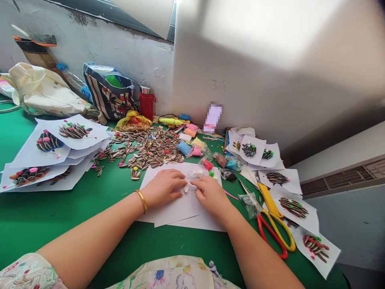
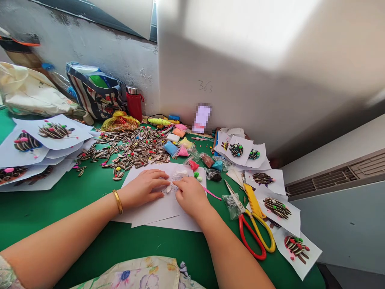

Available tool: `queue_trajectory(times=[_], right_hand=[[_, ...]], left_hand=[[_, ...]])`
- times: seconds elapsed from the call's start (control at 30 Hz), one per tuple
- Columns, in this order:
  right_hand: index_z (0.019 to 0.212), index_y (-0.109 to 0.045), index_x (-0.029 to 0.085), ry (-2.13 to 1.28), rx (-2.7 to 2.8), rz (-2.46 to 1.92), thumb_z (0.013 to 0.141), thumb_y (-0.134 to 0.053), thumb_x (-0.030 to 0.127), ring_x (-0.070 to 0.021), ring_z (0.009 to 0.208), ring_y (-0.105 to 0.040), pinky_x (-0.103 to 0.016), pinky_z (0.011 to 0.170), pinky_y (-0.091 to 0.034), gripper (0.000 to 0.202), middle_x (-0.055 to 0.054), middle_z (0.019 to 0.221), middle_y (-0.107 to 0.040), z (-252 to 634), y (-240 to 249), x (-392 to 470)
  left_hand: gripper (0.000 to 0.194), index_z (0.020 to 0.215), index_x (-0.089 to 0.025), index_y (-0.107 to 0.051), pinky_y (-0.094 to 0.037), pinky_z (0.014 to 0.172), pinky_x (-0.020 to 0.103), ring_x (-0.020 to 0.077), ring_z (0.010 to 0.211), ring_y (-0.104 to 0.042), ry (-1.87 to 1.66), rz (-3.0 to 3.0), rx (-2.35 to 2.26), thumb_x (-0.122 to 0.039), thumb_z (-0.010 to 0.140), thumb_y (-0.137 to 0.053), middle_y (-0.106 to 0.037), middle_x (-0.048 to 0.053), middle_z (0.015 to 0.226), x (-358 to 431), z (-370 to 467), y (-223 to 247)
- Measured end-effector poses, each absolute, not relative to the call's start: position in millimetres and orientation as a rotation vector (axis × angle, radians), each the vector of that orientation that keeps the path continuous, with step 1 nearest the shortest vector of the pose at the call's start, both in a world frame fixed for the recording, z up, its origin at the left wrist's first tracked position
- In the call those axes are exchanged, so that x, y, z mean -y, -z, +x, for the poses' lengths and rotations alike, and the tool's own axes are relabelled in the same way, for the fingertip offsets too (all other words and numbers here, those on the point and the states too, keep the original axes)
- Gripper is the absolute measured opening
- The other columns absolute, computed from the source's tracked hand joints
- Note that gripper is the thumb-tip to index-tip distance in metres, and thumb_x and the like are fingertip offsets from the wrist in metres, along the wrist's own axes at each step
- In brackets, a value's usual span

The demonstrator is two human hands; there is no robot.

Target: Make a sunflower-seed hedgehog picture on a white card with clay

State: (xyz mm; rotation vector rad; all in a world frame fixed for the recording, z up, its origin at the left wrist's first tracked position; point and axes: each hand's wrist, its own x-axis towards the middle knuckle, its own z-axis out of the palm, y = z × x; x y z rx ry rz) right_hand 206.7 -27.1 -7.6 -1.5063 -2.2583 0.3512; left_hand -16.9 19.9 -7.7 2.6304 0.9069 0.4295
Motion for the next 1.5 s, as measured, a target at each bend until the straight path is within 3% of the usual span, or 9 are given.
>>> queue_trajectory(times=[0.33, 1.0, 1.23, 1.5], right_hand=[[0.105, -0.076, 0.023, -0.377, 2.368, -1.536, 0.085, -0.053, 0.008, -0.0203, 0.088, -0.058, -0.033, 0.080, -0.046, 0.034, -0.006, 0.088, -0.068, 204, 0, 31], [0.124, -0.067, 0.019, -0.407, 2.679, -1.474, 0.091, -0.052, 0.011, -0.0210, 0.094, -0.058, -0.033, 0.082, -0.048, 0.037, -0.010, 0.102, -0.065, 198, -20, 37], [0.122, -0.067, 0.020, -0.518, 2.384, -1.317, 0.088, -0.049, 0.006, -0.0189, 0.093, -0.061, -0.033, 0.085, -0.051, 0.041, -0.009, 0.104, -0.068, 213, 2, 34], [0.120, -0.068, 0.020, -0.397, 2.494, -1.240, 0.088, -0.052, 0.009, -0.0207, 0.087, -0.058, -0.034, 0.077, -0.050, 0.037, -0.009, 0.095, -0.064, 212, 10, 37]], left_hand=[[0.033, 0.121, -0.033, -0.066, -0.037, 0.107, 0.047, 0.0286, 0.127, -0.050, -0.393, 2.668, -0.907, -0.030, 0.089, -0.063, -0.059, 0.006, 0.131, -16, -16, 9], [0.032, 0.116, -0.031, -0.069, -0.038, 0.106, 0.047, 0.0280, 0.124, -0.053, -0.415, 2.625, -0.908, -0.033, 0.085, -0.068, -0.062, 0.005, 0.130, -19, -19, 9], [0.031, 0.115, -0.033, -0.070, -0.038, 0.106, 0.048, 0.0280, 0.125, -0.052, -0.401, 2.594, -0.922, -0.034, 0.084, -0.069, -0.062, 0.004, 0.130, -18, -18, 8], [0.031, 0.115, -0.032, -0.070, -0.038, 0.105, 0.048, 0.0272, 0.124, -0.053, -0.410, 2.584, -0.922, -0.032, 0.084, -0.069, -0.063, 0.003, 0.130, -20, -16, 9]])
